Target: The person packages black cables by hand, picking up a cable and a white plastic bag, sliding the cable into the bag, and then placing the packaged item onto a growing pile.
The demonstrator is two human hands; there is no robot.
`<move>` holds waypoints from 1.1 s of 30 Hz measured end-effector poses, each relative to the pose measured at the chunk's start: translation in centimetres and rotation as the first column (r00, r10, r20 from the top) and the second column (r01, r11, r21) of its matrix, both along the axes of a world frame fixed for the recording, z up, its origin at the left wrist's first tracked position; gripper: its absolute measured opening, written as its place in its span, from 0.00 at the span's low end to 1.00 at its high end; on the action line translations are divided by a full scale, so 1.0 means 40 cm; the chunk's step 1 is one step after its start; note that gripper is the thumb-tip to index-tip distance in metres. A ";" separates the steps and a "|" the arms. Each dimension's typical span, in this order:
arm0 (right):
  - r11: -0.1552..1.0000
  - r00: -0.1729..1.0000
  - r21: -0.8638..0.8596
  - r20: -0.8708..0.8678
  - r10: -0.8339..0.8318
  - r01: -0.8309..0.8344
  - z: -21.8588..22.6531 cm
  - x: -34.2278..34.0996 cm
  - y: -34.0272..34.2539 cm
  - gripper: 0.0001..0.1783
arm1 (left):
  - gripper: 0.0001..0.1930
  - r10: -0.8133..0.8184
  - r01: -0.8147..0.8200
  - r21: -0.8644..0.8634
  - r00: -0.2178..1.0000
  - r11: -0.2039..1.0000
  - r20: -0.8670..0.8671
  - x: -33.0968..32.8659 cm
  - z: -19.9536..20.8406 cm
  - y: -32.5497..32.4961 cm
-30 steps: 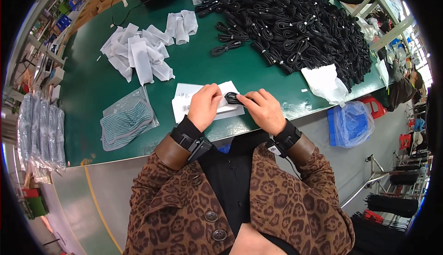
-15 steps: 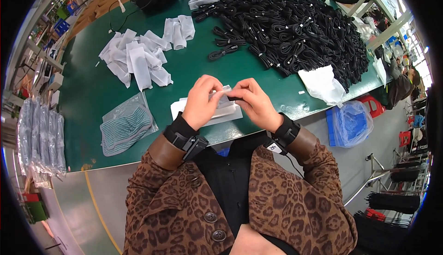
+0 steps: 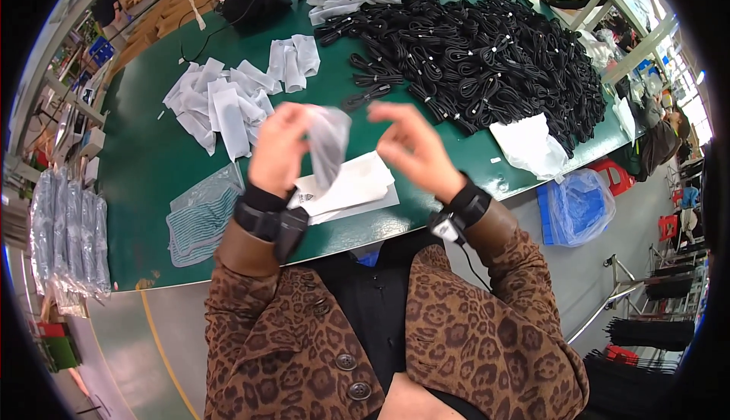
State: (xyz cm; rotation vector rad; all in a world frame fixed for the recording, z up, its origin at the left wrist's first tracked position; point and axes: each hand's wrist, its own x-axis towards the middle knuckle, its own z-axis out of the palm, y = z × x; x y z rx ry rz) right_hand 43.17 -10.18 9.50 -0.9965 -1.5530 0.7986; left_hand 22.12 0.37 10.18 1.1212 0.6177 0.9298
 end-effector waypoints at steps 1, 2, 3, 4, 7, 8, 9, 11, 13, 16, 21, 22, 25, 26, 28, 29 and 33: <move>0.973 0.960 0.063 0.163 -0.229 0.222 -0.008 0.055 0.027 0.14 | 0.11 0.094 -0.095 0.005 0.995 0.995 0.033 -0.029 0.009 0.028; 0.895 0.842 0.160 0.305 -0.446 0.416 -0.017 0.106 0.051 0.14 | 0.10 0.292 -0.270 0.205 0.953 0.941 -0.084 -0.071 0.010 0.078; 0.846 0.712 0.186 0.468 -0.524 0.500 -0.041 0.160 0.071 0.15 | 0.09 0.492 -0.396 0.412 0.856 0.820 -0.157 -0.101 0.004 0.112; 0.793 0.554 0.228 0.608 -0.569 0.565 -0.075 0.202 0.093 0.16 | 0.09 0.499 -0.401 0.411 0.851 0.819 -0.163 -0.105 0.004 0.100; 0.796 0.321 0.415 0.755 -0.572 0.441 -0.160 0.291 0.105 0.16 | 0.08 0.656 -0.271 0.826 0.740 0.494 -0.149 -0.038 -0.008 0.034; 0.802 0.203 0.489 0.795 -0.572 0.343 -0.171 0.290 0.111 0.17 | 0.08 0.534 -0.109 0.783 0.787 0.613 -0.308 -0.019 -0.021 -0.007; 0.807 0.209 0.486 0.797 -0.567 0.336 -0.183 0.288 0.116 0.17 | 0.08 0.387 0.059 0.707 0.803 0.705 -0.454 0.005 -0.043 -0.046; 0.799 0.190 0.399 0.831 -0.522 0.450 -0.199 0.265 0.122 0.18 | 0.08 0.249 0.293 0.704 0.792 0.646 -0.558 0.043 -0.118 -0.088; 0.787 0.182 0.353 0.848 -0.497 0.505 -0.198 0.246 0.121 0.18 | 0.08 0.288 0.313 0.723 0.764 0.616 -0.577 0.063 -0.156 -0.121; 0.748 0.048 0.501 0.816 -0.575 0.435 -0.175 0.226 0.095 0.19 | 0.08 0.362 0.366 0.756 0.710 0.542 -0.604 0.083 -0.180 -0.141; 0.802 0.128 0.406 0.855 -0.503 0.437 -0.197 0.272 0.085 0.19 | 0.07 0.371 0.381 0.739 0.682 0.555 -0.630 0.094 -0.195 -0.144; 0.826 0.367 0.265 0.798 -0.478 0.498 -0.201 0.268 0.077 0.18 | 0.07 0.383 0.351 0.752 0.695 0.558 -0.609 0.094 -0.199 -0.146; 0.868 0.760 -0.045 0.508 -0.406 0.494 -0.193 0.235 0.042 0.16 | 0.06 0.384 0.300 0.748 0.711 0.592 -0.589 0.094 -0.211 -0.141; 0.877 0.893 -0.262 0.323 -0.315 0.404 -0.170 0.217 0.026 0.17 | 0.05 0.374 0.275 0.731 0.716 0.624 -0.589 0.092 -0.214 -0.140; 0.812 0.971 -0.578 -0.138 -0.195 0.081 -0.111 0.178 -0.007 0.18 | 0.05 0.363 0.255 0.715 0.722 0.651 -0.589 0.091 -0.211 -0.138; 0.812 0.970 -0.578 -0.141 -0.197 0.081 -0.105 0.164 -0.020 0.18 | 0.04 0.329 0.237 0.677 0.733 0.697 -0.596 0.090 -0.206 -0.139; 0.820 0.980 -0.568 -0.106 -0.167 0.078 -0.102 0.125 -0.068 0.18 | 0.03 0.234 0.192 0.578 0.780 0.793 -0.580 0.091 -0.187 -0.136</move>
